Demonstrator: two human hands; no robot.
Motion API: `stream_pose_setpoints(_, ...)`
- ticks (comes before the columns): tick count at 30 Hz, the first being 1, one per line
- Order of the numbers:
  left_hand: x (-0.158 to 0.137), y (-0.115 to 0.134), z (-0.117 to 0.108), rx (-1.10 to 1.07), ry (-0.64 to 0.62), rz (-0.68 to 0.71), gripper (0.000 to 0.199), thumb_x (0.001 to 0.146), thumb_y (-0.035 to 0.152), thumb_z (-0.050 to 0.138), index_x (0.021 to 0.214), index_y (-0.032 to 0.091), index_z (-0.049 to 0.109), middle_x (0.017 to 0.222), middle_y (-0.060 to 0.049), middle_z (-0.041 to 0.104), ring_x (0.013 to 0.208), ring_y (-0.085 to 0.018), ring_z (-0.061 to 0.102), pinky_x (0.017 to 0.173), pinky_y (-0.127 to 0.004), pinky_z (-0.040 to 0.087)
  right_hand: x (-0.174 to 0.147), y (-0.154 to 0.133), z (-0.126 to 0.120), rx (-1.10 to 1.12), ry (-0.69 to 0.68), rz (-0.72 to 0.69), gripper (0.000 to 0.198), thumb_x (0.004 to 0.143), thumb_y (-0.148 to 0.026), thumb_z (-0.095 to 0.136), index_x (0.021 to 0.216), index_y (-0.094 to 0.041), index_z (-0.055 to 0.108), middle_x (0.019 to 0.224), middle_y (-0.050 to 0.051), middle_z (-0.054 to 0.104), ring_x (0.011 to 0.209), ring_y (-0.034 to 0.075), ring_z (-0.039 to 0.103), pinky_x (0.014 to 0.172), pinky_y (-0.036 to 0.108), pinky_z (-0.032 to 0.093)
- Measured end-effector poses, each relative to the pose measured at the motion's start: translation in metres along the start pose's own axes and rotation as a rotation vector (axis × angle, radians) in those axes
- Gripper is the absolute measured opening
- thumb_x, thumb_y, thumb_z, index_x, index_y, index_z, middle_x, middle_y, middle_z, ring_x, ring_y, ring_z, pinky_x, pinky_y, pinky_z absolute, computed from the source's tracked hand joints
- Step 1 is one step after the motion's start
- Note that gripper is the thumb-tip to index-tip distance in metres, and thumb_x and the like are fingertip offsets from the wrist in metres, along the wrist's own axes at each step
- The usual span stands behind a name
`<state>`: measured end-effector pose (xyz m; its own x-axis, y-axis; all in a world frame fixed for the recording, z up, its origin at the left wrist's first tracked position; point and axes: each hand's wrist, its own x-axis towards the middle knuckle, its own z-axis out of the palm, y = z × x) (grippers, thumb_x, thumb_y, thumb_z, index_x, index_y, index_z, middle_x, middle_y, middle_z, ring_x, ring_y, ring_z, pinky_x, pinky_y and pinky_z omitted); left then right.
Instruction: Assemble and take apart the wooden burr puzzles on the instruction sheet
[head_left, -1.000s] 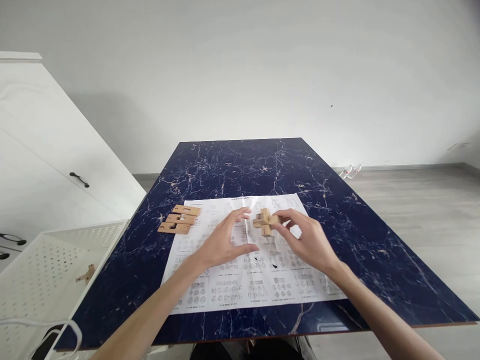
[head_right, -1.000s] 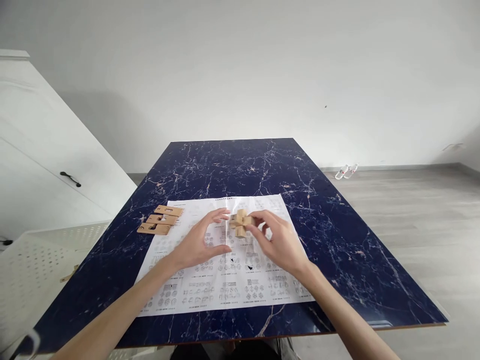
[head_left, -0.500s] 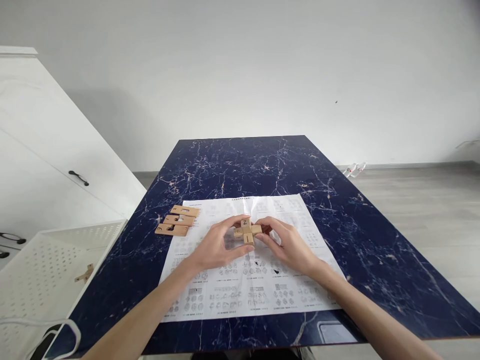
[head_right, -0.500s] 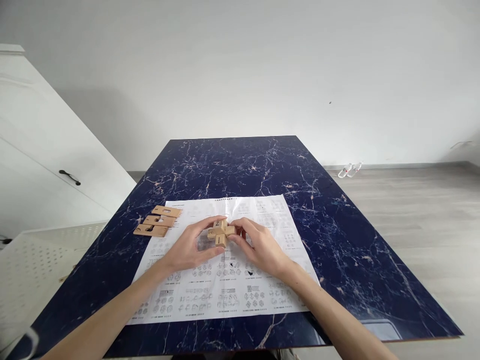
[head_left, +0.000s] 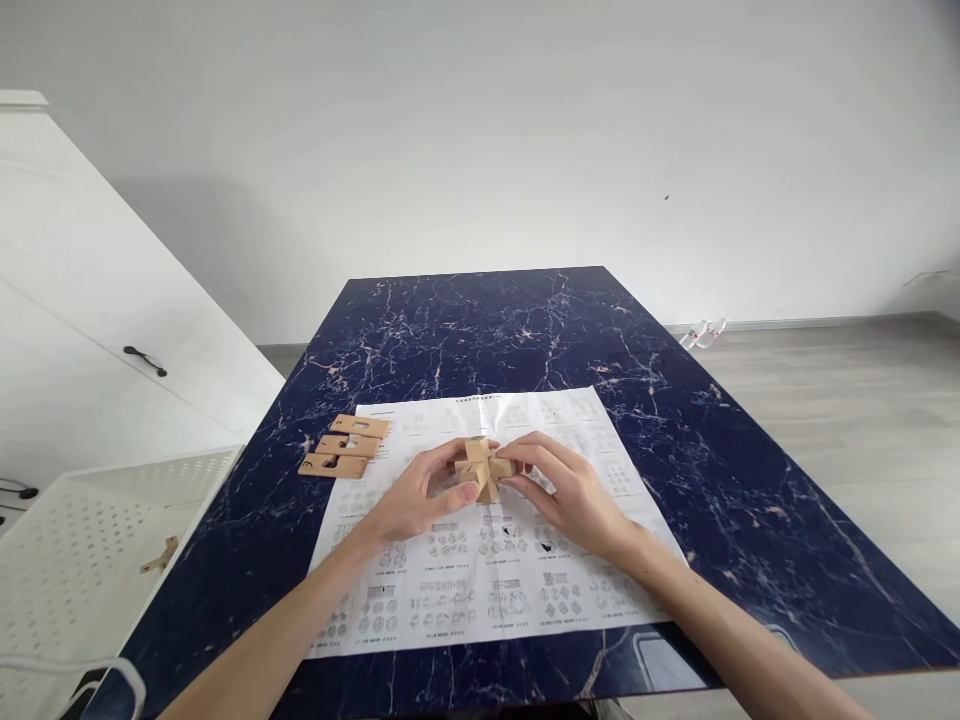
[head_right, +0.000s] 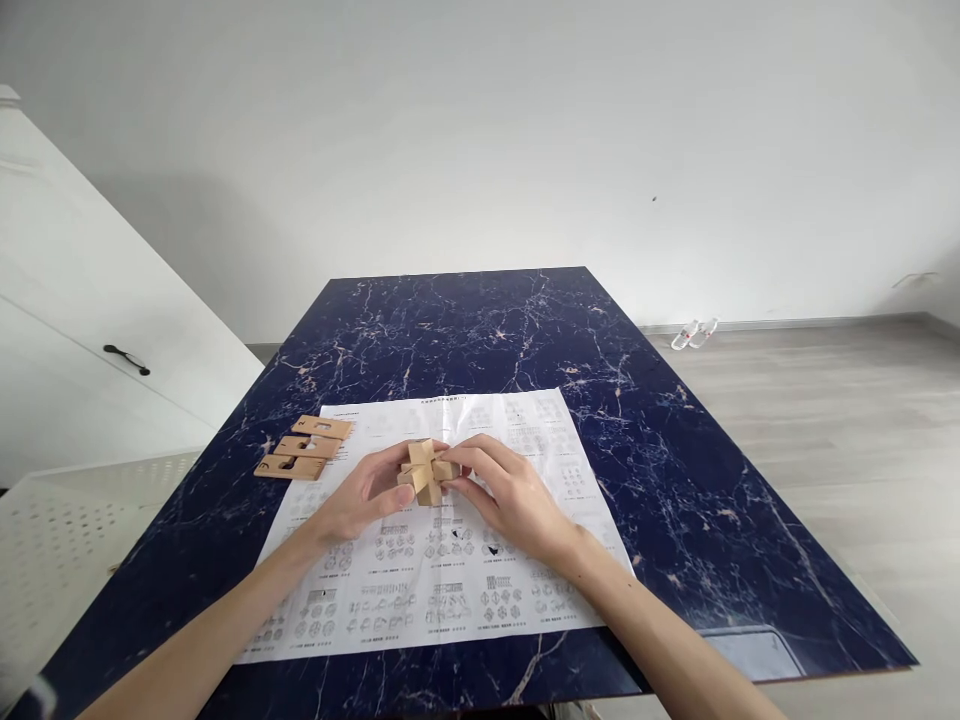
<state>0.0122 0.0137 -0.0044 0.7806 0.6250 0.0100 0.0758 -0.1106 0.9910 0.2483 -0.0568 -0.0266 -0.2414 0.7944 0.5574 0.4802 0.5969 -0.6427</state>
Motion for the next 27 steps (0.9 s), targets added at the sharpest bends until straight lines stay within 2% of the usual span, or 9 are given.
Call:
stream_pose_setpoints(6, 0.002, 0.006, -0.002, -0.034, -0.048, 0.010, 0.061, 0.097, 0.066, 0.066, 0.141, 0.024, 0.065, 0.133, -0.013, 0.071, 0.117, -0.032, 0.069, 0.101, -0.048, 0.056, 0.001, -0.003, 0.001, -0.054, 0.030, -0.053, 0.022, 0.111, -0.024, 0.054, 0.132, -0.024, 0.063, 0.115, 0.010, 0.073, 0.101, 0.023, 0.072, 0.085, 0.041, 0.062)
stream_pose_setpoints(13, 0.002, 0.009, -0.002, -0.009, -0.055, -0.044, 0.058, 0.101, 0.066, 0.059, 0.139, 0.022, 0.066, 0.137, -0.013, 0.069, 0.124, -0.034, 0.066, 0.109, -0.049, 0.051, 0.002, -0.002, 0.003, -0.037, 0.041, -0.067, 0.020, 0.111, -0.024, 0.056, 0.130, -0.022, 0.062, 0.108, 0.010, 0.072, 0.094, 0.023, 0.070, 0.079, 0.039, 0.060)
stream_pose_setpoints(15, 0.001, 0.006, 0.001, -0.013, -0.040, -0.043, 0.063, 0.100, 0.066, 0.060, 0.146, 0.023, 0.059, 0.137, -0.014, 0.068, 0.120, -0.033, 0.068, 0.106, -0.049, 0.053, 0.002, -0.001, 0.004, -0.036, 0.058, -0.043, 0.017, 0.110, -0.025, 0.057, 0.126, -0.023, 0.062, 0.103, 0.008, 0.071, 0.089, 0.022, 0.068, 0.077, 0.037, 0.059)
stream_pose_setpoints(17, 0.001, 0.003, 0.005, 0.001, -0.026, -0.037, 0.078, 0.095, 0.065, 0.070, 0.157, 0.026, 0.045, 0.130, -0.013, 0.070, 0.113, -0.031, 0.071, 0.103, -0.049, 0.054, 0.003, 0.000, 0.005, -0.040, 0.072, -0.019, 0.013, 0.109, -0.025, 0.059, 0.122, -0.023, 0.063, 0.098, 0.007, 0.070, 0.086, 0.021, 0.067, 0.075, 0.036, 0.057)
stream_pose_setpoints(19, 0.001, 0.002, 0.007, 0.049, -0.002, -0.037, 0.091, 0.089, 0.057, 0.081, 0.162, 0.030, 0.033, 0.124, -0.010, 0.071, 0.108, -0.029, 0.072, 0.103, -0.048, 0.054, 0.003, 0.000, 0.005, -0.042, 0.074, -0.004, 0.011, 0.108, -0.025, 0.061, 0.119, -0.022, 0.063, 0.095, 0.006, 0.068, 0.083, 0.021, 0.066, 0.074, 0.035, 0.055)
stream_pose_setpoints(20, 0.002, 0.001, 0.008, 0.082, 0.017, -0.035, 0.091, 0.088, 0.053, 0.083, 0.162, 0.031, 0.033, 0.123, -0.009, 0.071, 0.108, -0.028, 0.072, 0.103, -0.048, 0.054, 0.003, 0.000, 0.006, -0.041, 0.068, 0.003, 0.011, 0.108, -0.025, 0.061, 0.118, -0.022, 0.063, 0.095, 0.005, 0.068, 0.083, 0.020, 0.065, 0.073, 0.035, 0.055)
stream_pose_setpoints(24, 0.004, 0.002, 0.007, 0.180, 0.089, 0.015, 0.073, 0.086, 0.046, 0.087, 0.147, 0.031, 0.050, 0.126, -0.007, 0.069, 0.111, -0.026, 0.069, 0.103, -0.045, 0.054, 0.001, -0.001, 0.007, -0.024, 0.046, 0.028, 0.012, 0.108, -0.025, 0.060, 0.120, -0.023, 0.063, 0.094, 0.005, 0.068, 0.082, 0.020, 0.064, 0.073, 0.034, 0.053)
stream_pose_setpoints(27, 0.005, 0.001, 0.007, 0.192, 0.108, 0.005, 0.070, 0.081, 0.044, 0.090, 0.140, 0.030, 0.056, 0.126, -0.007, 0.069, 0.109, -0.026, 0.068, 0.099, -0.044, 0.055, -0.001, -0.002, 0.006, -0.006, 0.025, 0.053, 0.012, 0.109, -0.027, 0.060, 0.120, -0.022, 0.063, 0.094, 0.004, 0.068, 0.081, 0.019, 0.064, 0.073, 0.033, 0.053)
